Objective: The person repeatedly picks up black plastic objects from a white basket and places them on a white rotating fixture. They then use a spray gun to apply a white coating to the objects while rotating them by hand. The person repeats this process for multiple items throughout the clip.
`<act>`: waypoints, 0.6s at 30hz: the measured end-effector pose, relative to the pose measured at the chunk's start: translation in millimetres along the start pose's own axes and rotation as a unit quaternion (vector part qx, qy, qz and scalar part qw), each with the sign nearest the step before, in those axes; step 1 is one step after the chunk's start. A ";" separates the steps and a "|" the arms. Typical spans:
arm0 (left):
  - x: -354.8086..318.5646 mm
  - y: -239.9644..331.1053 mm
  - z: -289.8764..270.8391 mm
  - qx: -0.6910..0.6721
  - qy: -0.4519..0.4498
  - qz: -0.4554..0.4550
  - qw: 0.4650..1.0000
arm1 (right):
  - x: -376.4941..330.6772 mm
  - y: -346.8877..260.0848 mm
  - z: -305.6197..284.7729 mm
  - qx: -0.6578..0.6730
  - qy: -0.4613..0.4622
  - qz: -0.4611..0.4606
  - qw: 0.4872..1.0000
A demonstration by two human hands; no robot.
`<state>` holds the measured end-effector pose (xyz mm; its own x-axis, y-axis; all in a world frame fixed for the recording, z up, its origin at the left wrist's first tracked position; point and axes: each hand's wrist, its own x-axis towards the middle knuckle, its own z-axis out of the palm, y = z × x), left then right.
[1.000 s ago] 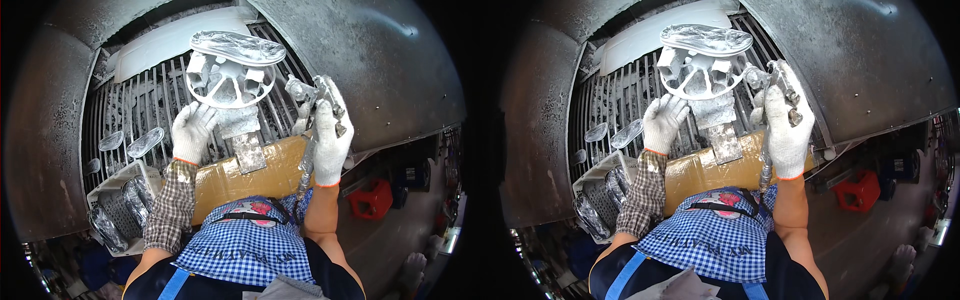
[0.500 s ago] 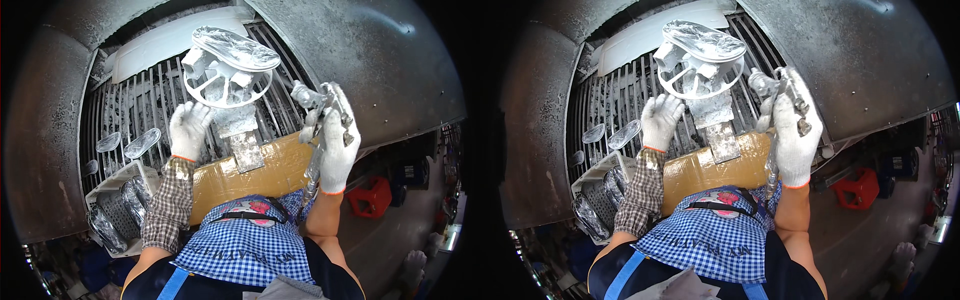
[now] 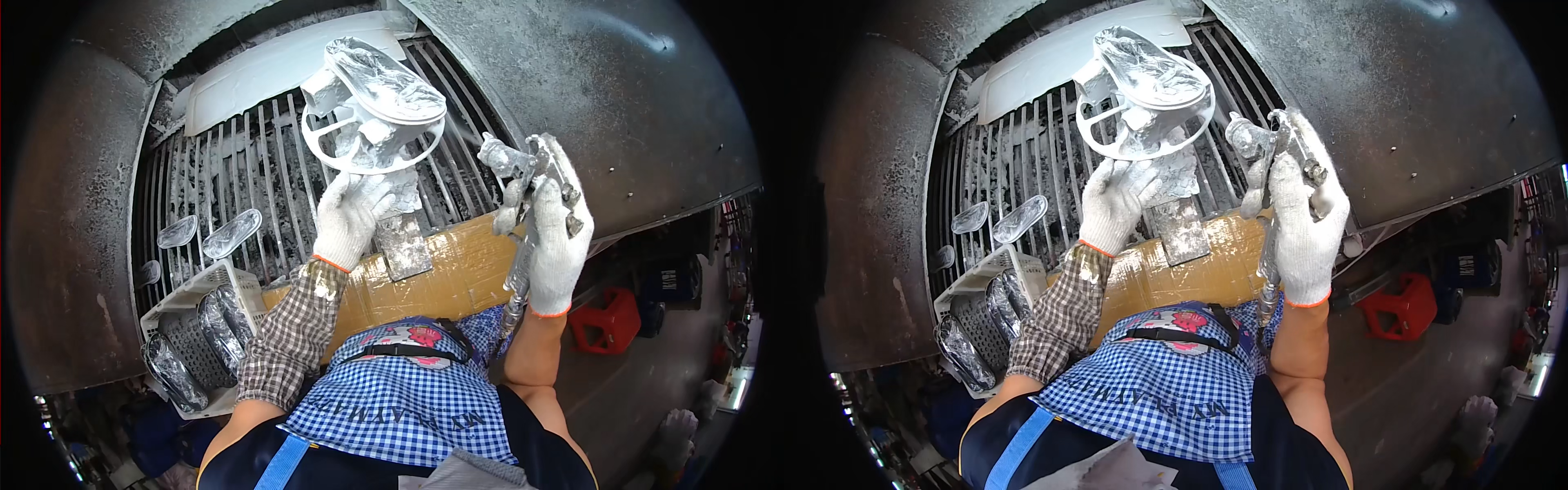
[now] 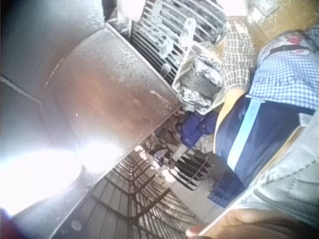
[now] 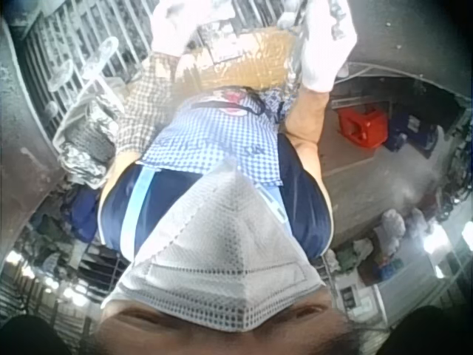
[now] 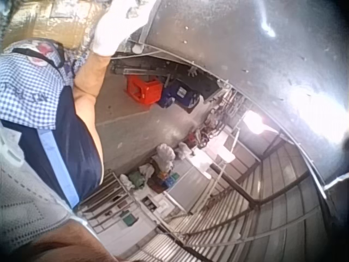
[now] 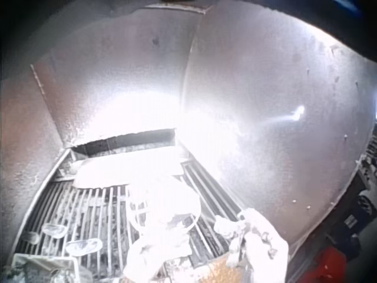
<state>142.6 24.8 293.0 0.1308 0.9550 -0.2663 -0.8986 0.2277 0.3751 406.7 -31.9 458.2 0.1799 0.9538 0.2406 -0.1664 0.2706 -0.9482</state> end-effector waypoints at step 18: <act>1.2 48.0 -15.2 0.019 0.026 0.075 0.997 | 5.9 10.2 10.0 0.014 -0.064 0.035 0.997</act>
<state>93.2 34.0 297.1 -0.0264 0.9678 -0.2505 -0.8900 0.0914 0.4467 396.3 -22.2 452.0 0.0412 0.9787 0.2011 -0.2019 0.2053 -0.9576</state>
